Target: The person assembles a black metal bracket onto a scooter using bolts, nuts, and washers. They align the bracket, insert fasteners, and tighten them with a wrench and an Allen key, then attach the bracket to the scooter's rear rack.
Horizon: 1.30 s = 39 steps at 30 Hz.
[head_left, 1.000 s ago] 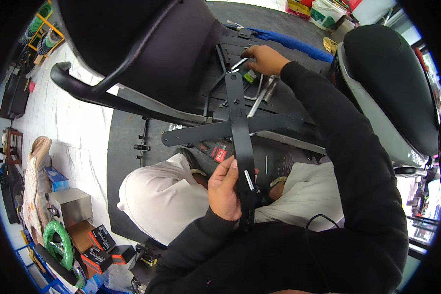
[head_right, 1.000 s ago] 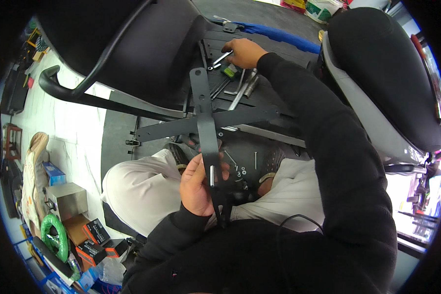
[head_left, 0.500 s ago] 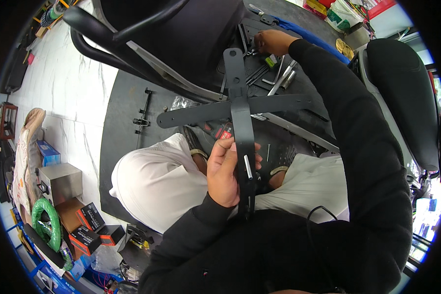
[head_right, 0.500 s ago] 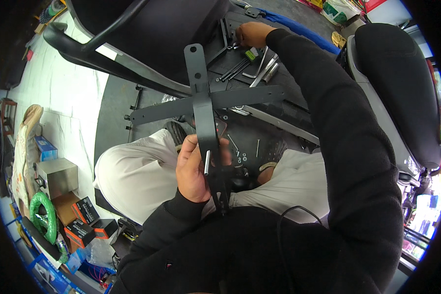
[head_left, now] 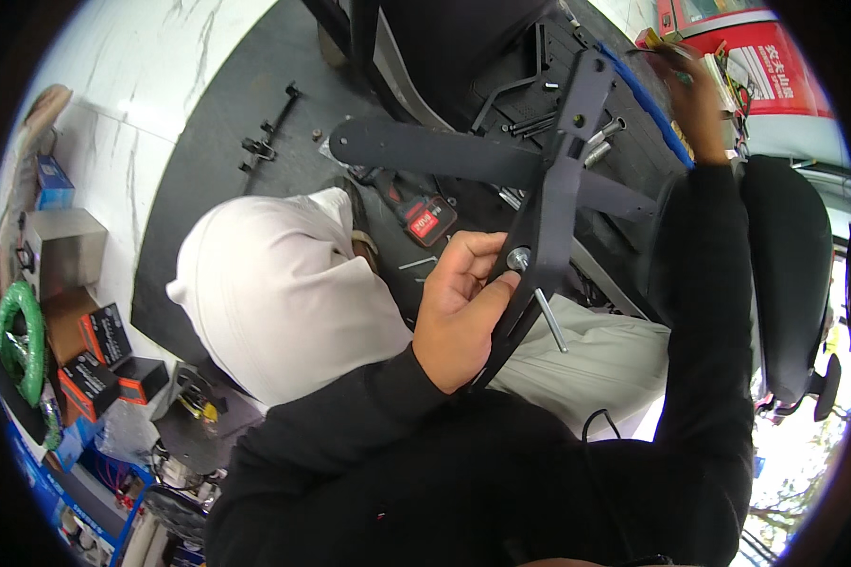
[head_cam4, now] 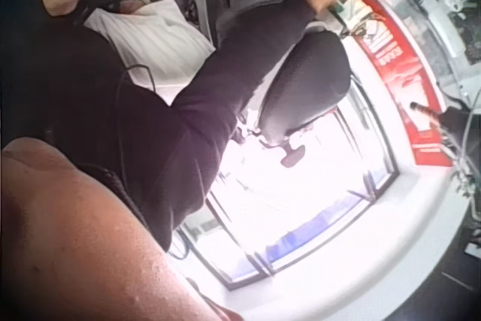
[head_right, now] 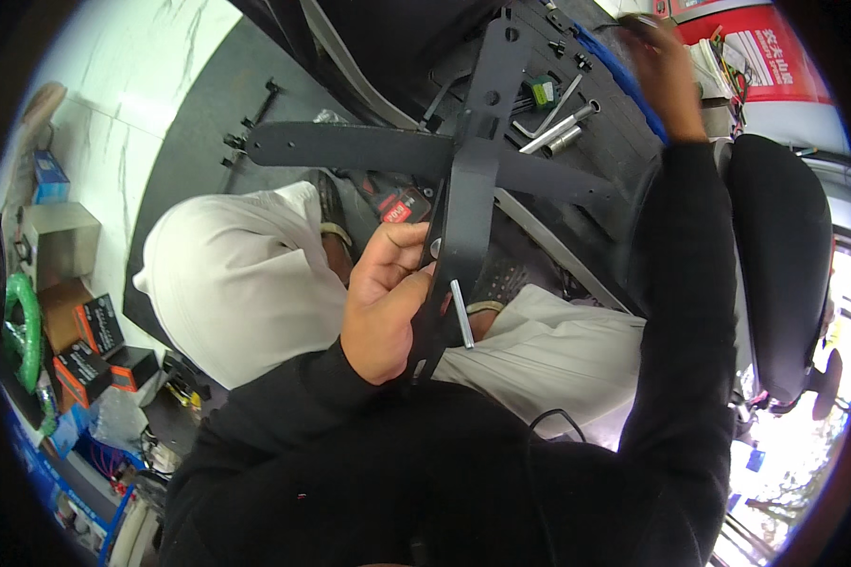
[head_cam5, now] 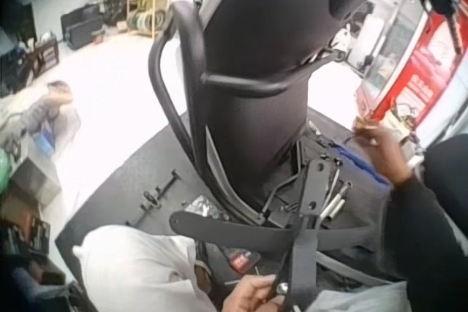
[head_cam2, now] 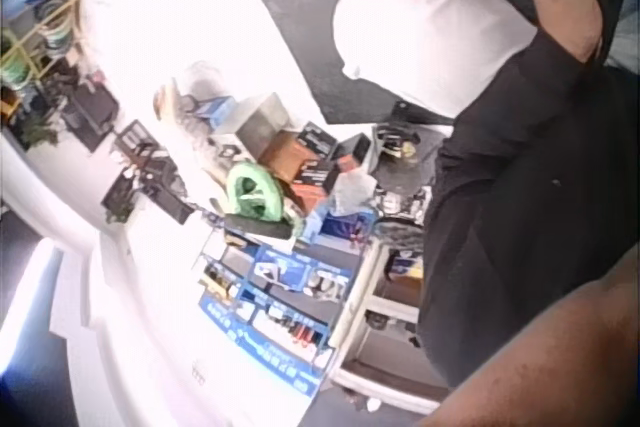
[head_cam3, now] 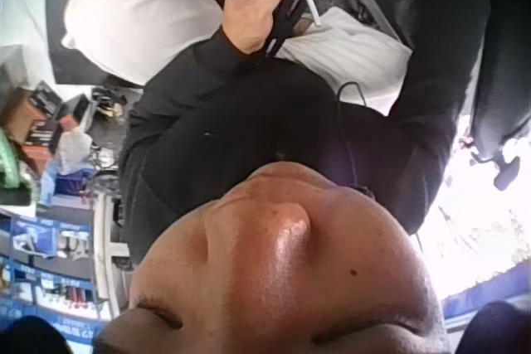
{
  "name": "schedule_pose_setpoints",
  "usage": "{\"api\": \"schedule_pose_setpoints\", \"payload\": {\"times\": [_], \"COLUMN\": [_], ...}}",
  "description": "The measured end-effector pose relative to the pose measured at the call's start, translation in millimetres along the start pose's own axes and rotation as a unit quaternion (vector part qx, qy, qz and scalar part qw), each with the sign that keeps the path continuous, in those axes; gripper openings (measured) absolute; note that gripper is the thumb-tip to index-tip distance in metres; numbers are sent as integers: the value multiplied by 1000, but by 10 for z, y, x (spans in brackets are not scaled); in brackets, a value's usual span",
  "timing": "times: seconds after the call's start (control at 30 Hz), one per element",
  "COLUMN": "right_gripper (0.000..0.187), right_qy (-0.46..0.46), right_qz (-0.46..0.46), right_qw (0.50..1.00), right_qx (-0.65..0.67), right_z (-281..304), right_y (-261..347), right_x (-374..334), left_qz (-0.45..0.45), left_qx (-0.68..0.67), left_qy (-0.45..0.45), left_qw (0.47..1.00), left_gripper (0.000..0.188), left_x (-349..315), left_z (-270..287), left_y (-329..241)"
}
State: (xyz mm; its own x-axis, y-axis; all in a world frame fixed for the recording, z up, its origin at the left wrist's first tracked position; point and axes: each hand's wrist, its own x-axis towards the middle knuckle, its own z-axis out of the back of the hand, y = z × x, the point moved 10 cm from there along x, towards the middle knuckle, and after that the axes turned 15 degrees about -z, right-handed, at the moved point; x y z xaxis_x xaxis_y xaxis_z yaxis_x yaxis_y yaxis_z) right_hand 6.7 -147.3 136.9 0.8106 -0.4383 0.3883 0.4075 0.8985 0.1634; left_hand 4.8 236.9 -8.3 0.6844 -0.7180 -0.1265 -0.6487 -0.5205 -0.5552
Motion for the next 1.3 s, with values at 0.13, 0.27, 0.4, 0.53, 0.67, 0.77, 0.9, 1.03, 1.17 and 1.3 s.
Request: {"api": "schedule_pose_setpoints", "payload": {"times": [0.13,0.27,0.4,0.53,0.67,0.77,0.9,1.03,1.17,1.3], "right_gripper": [26,36,36,43,35,35,34,32,40,48], "right_qy": [-115,-44,41,127,209,232,185,22,-8,153], "right_qz": [-244,-257,-333,-391,-358,-361,-394,-441,-550,-560], "right_qw": [880,760,644,612,524,516,533,563,652,731], "right_qx": [391,595,687,676,744,741,725,698,521,358], "right_z": [1122,1127,580,76,-165,-270,-275,36,103,-362], "right_y": [-192,250,608,850,1035,1077,929,376,-296,-759], "right_x": [-924,-1806,-2341,-2701,-2815,-2870,-2865,-2733,-2542,-2275], "left_qz": [-25,-20,-5,7,7,22,41,56,68,15], "left_qx": [-1,15,46,50,36,41,29,59,123,189], "left_qy": [4,1,8,-2,4,11,-3,-9,-34,-19], "left_qw": [1000,1000,999,999,999,999,999,997,989,982], "left_gripper": [31,30,30,31,30,30,30,32,34,42], "left_x": [-19,25,37,-23,-81,-94,-102,-72,-51,32], "left_z": [-78,-67,-88,-159,-258,-281,-256,-183,-74,-42], "left_y": [-103,-85,-13,37,55,114,193,205,195,75]}}
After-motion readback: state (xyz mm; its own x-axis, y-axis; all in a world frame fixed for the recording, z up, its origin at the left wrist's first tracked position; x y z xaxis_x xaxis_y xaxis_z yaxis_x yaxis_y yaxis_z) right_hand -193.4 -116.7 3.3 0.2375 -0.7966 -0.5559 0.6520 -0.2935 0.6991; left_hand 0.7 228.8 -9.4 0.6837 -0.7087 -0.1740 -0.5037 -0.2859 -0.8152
